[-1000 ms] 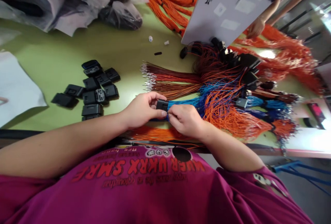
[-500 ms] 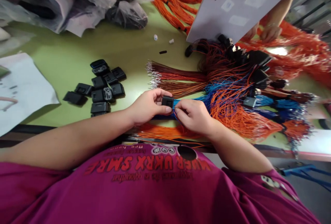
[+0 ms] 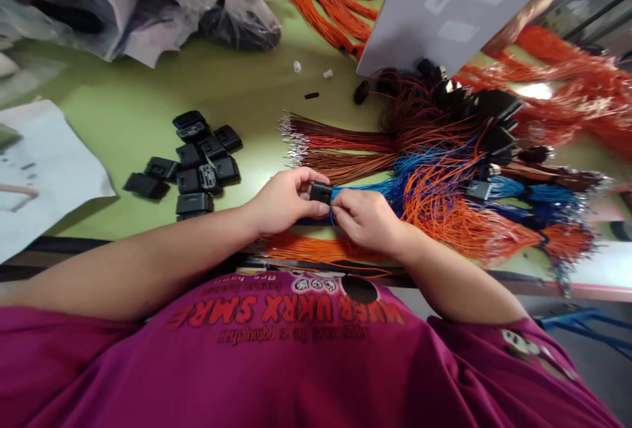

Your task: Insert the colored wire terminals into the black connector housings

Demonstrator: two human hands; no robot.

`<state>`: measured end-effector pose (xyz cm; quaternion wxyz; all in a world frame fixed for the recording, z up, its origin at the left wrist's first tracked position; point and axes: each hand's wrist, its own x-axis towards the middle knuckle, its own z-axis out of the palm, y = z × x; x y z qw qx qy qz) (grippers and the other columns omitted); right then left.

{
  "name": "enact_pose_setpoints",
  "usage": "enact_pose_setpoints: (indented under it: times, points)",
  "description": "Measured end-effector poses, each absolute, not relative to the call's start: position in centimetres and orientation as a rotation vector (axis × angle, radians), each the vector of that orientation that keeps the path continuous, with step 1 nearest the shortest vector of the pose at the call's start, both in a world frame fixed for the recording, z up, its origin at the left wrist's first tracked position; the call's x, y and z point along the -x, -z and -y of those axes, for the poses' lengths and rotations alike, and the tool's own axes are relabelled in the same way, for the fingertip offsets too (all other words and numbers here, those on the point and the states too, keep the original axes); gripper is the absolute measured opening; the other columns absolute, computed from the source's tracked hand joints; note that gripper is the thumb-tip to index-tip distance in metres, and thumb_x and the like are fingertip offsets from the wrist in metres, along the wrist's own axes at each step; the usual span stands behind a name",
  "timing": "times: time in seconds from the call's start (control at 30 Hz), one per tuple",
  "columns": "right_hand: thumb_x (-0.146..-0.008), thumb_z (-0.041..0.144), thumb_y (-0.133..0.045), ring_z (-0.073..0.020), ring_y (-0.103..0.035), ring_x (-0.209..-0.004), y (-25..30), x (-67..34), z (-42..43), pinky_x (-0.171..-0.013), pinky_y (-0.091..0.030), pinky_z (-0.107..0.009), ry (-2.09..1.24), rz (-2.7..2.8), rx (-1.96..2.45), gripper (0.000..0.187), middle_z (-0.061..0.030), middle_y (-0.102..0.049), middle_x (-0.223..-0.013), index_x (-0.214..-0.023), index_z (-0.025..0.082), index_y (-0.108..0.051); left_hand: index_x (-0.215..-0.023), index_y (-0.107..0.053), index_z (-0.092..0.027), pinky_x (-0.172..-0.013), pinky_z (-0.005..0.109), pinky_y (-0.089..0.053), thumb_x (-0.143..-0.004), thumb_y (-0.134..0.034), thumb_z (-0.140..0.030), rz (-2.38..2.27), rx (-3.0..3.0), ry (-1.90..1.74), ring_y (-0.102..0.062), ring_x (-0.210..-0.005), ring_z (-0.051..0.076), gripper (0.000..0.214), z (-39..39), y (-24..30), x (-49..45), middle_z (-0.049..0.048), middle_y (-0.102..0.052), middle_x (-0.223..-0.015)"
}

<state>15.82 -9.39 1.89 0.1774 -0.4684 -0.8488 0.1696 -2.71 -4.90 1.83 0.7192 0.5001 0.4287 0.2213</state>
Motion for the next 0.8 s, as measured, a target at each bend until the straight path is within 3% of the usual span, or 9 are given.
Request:
enact_pose_setpoints:
  times: [0.13,0.33,0.43,0.53,0.8]
  points:
    - [-0.091,0.024,-0.043,-0.0098,-0.046,-0.058,-3.0,-16.4,9.0,-0.058,-0.032,-0.022,-0.525,2.482,1.300,0.024,-0.0015,-0.058,-0.065,-0.076,0.014,-0.060,-0.101,-0.056,-0.015,-0.069,0.031,-0.051,-0.059,-0.076,-0.015,-0.942,-1.192,-0.508,-0.060,-0.065,0.011,0.047,4.8,-2.0,3.0,-0.0003,-0.064,-0.077]
    - [-0.090,0.030,-0.049,-0.0088,-0.057,-0.067,-5.3,-19.5,4.4,-0.065,-0.040,-0.020,-0.926,2.590,1.136,0.025,-0.0013,-0.067,-0.076,-0.088,0.015,-0.068,-0.102,-0.054,-0.016,-0.068,0.032,-0.051,-0.062,-0.076,-0.020,-0.953,-1.295,-0.479,-0.061,-0.067,0.013,0.046,4.4,-2.5,3.8,0.0009,-0.065,-0.080]
    - [-0.085,0.027,-0.054,-0.0129,-0.061,-0.080,-4.9,-20.2,1.3,-0.071,-0.040,-0.023,-0.586,2.690,1.275,0.021,-0.0034,-0.069,-0.088,-0.089,0.017,-0.072,-0.100,-0.055,-0.016,-0.069,0.033,-0.051,-0.063,-0.075,-0.022,-0.934,-1.381,-0.439,-0.062,-0.070,0.015,0.042,4.1,-2.6,4.0,0.0026,-0.066,-0.084]
    - [-0.083,0.024,-0.054,-0.0154,-0.060,-0.084,-3.9,-19.7,-0.1,-0.067,-0.036,-0.025,-0.337,2.921,1.331,0.020,-0.0030,-0.069,-0.090,-0.090,0.020,-0.073,-0.101,-0.057,-0.016,-0.069,0.033,-0.051,-0.066,-0.074,-0.027,-0.936,-1.440,-0.414,-0.062,-0.072,0.015,0.041,3.9,-2.5,4.1,0.0035,-0.066,-0.087]
    - [-0.084,0.023,-0.051,-0.0161,-0.059,-0.085,-3.0,-19.7,0.6,-0.065,-0.034,-0.025,-0.253,2.913,1.338,0.020,-0.0052,-0.066,-0.092,-0.089,0.018,-0.069,-0.104,-0.055,-0.018,-0.066,0.029,-0.050,-0.068,-0.073,-0.024,-0.976,-1.338,-0.404,-0.061,-0.069,0.013,0.040,3.6,-2.6,4.2,0.0007,-0.064,-0.083]
